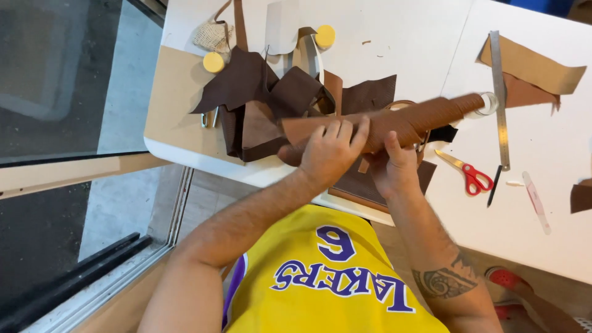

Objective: Organizing leather scraps, inspecting a finished leather handbag, and arranging tools on a workshop table.

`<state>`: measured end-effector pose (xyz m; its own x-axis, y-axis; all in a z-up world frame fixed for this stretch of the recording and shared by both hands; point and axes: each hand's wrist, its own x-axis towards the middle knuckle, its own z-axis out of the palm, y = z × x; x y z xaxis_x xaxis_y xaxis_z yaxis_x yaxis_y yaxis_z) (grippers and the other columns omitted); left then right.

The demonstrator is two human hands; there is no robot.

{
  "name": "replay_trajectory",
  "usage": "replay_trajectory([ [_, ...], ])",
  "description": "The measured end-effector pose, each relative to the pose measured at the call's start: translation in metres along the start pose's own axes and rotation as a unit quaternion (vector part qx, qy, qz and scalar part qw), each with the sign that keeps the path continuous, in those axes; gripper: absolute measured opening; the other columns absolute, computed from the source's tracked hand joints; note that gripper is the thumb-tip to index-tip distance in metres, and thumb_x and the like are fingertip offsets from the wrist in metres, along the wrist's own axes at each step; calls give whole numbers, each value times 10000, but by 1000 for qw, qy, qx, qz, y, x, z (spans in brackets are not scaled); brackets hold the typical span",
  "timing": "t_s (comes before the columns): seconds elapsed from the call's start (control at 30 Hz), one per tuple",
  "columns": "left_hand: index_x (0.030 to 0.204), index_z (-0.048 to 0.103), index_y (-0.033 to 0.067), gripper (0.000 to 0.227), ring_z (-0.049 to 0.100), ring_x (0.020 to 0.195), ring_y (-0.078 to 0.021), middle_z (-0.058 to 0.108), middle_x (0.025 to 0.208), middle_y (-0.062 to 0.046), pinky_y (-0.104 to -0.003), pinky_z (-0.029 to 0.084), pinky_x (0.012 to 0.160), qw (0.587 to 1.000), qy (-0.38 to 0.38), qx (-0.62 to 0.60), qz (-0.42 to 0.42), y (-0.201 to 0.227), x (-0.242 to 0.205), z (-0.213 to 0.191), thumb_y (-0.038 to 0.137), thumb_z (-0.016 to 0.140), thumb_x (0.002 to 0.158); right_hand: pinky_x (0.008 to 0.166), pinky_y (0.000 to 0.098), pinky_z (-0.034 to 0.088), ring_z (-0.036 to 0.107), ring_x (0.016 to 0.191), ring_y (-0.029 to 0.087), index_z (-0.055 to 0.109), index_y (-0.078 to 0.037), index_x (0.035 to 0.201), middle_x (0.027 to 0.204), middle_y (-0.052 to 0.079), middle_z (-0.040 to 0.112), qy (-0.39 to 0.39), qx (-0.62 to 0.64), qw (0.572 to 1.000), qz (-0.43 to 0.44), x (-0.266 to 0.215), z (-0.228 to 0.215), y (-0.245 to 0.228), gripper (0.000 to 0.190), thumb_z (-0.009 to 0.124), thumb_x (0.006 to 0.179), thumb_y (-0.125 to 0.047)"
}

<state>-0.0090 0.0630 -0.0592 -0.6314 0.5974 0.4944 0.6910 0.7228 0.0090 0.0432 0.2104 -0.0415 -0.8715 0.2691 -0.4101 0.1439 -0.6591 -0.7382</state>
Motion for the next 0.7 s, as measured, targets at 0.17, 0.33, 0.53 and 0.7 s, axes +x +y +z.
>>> replay_trajectory([
  [0.17,1644,224,117,1143,530,1335,-457,529,1396,-251,-575,462,1091,872,-323,-343,-136,-21,20,-59,371,883,746,1113,589,448,585,1304,289,539,-192,1394,1305,58,591,20,12,1000,5,16,-44,15,583,842,898,-248],
  [0.33,1484,490,231,774,648,1248,-395,674,1332,-134,-536,532,1017,792,-405,-399,-222,-19,24,-46,349,796,783,1151,567,479,598,1326,287,496,-246,1493,1390,79,614,-52,28,998,2,18,-34,10,743,813,853,-454],
  [0.53,1550,408,114,1117,604,1138,-362,535,1231,-174,-492,498,987,958,-201,-196,-53,-9,4,-65,383,964,619,1104,636,372,514,1308,344,369,-125,1497,1335,148,480,61,-77,995,-25,17,-36,15,749,848,931,-230],
  [0.7,1634,291,63,1248,429,1436,-469,439,1528,-261,-567,345,1182,534,-310,-712,-335,-27,5,-84,335,966,620,948,466,593,710,1111,294,492,-109,1460,1257,142,682,-130,49,990,20,22,-22,34,677,770,844,-146],
])
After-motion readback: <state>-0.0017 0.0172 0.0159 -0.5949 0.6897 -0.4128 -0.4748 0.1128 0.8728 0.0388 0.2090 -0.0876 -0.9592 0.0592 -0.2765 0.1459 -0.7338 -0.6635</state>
